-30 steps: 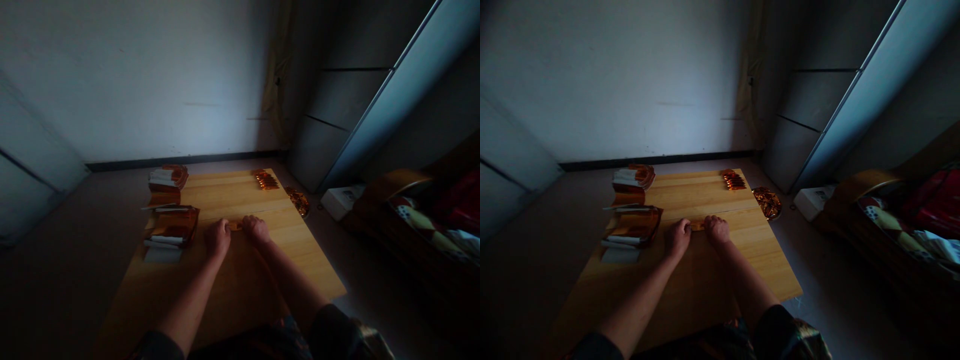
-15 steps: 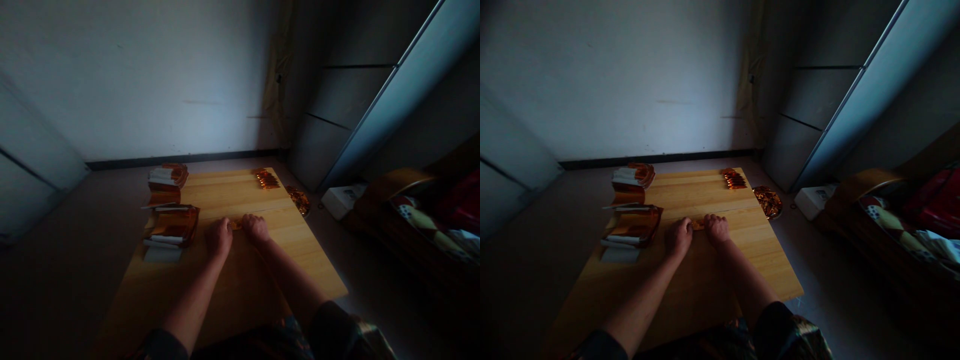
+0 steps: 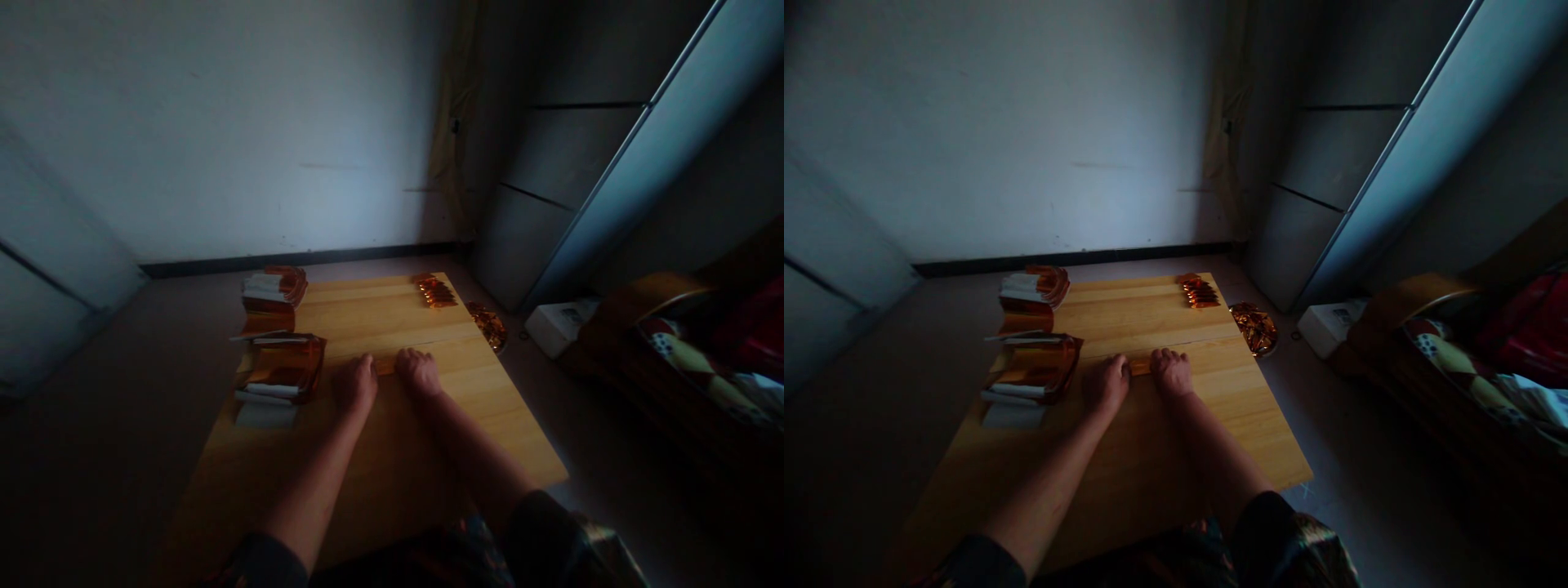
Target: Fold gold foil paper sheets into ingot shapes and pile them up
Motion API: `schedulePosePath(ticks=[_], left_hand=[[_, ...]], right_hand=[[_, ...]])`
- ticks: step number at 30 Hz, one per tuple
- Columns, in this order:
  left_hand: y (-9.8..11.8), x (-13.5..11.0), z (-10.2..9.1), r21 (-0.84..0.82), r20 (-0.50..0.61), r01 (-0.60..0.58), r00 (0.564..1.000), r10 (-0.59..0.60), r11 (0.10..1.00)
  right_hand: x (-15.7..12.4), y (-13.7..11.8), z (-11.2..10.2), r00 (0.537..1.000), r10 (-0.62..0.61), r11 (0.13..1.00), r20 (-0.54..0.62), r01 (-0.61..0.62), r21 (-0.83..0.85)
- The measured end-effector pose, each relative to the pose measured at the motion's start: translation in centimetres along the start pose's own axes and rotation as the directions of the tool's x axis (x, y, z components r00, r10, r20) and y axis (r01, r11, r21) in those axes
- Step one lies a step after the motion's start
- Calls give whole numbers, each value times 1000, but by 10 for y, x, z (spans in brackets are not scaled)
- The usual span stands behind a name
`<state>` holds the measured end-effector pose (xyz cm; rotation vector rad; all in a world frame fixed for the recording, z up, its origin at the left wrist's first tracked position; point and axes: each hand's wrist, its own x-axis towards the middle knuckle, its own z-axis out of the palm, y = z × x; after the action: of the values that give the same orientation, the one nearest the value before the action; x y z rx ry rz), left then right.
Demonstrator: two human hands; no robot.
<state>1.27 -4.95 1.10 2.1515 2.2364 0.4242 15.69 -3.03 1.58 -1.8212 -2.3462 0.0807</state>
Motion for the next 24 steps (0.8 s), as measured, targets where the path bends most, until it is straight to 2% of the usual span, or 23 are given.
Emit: schedulePosePath(ticks=[3, 9, 12, 15, 18, 21, 24], left_hand=[[-1, 0, -2, 11, -25, -63, 998, 63, 998], [-7, 2, -4, -39, 26, -282, 959, 283, 959], [-11, 4, -3, -92, 30, -326, 943, 330, 941], [-16, 7, -1, -168, 33, -304, 949, 313, 938], [-20, 10, 0, -182, 46, -266, 959, 279, 947], [-22, 12, 0, -163, 59, -242, 965, 255, 956], [-23, 13, 1, -164, 63, -207, 974, 219, 965]], right_hand=[[-3, 1, -3, 999, -30, 999, -24, 30, 10], [-2, 6, -6, 965, -264, 963, -5, 264, 47], [2, 7, -4, 960, -279, 958, 9, 277, 77], [3, 3, -2, 982, -187, 977, 9, 185, 108], [0, -5, 0, 999, -31, 988, -19, 34, 150], [-4, -14, 1, 993, 112, 980, -34, -105, 171], [-8, -22, 1, 980, 194, 969, -41, -185, 162]])
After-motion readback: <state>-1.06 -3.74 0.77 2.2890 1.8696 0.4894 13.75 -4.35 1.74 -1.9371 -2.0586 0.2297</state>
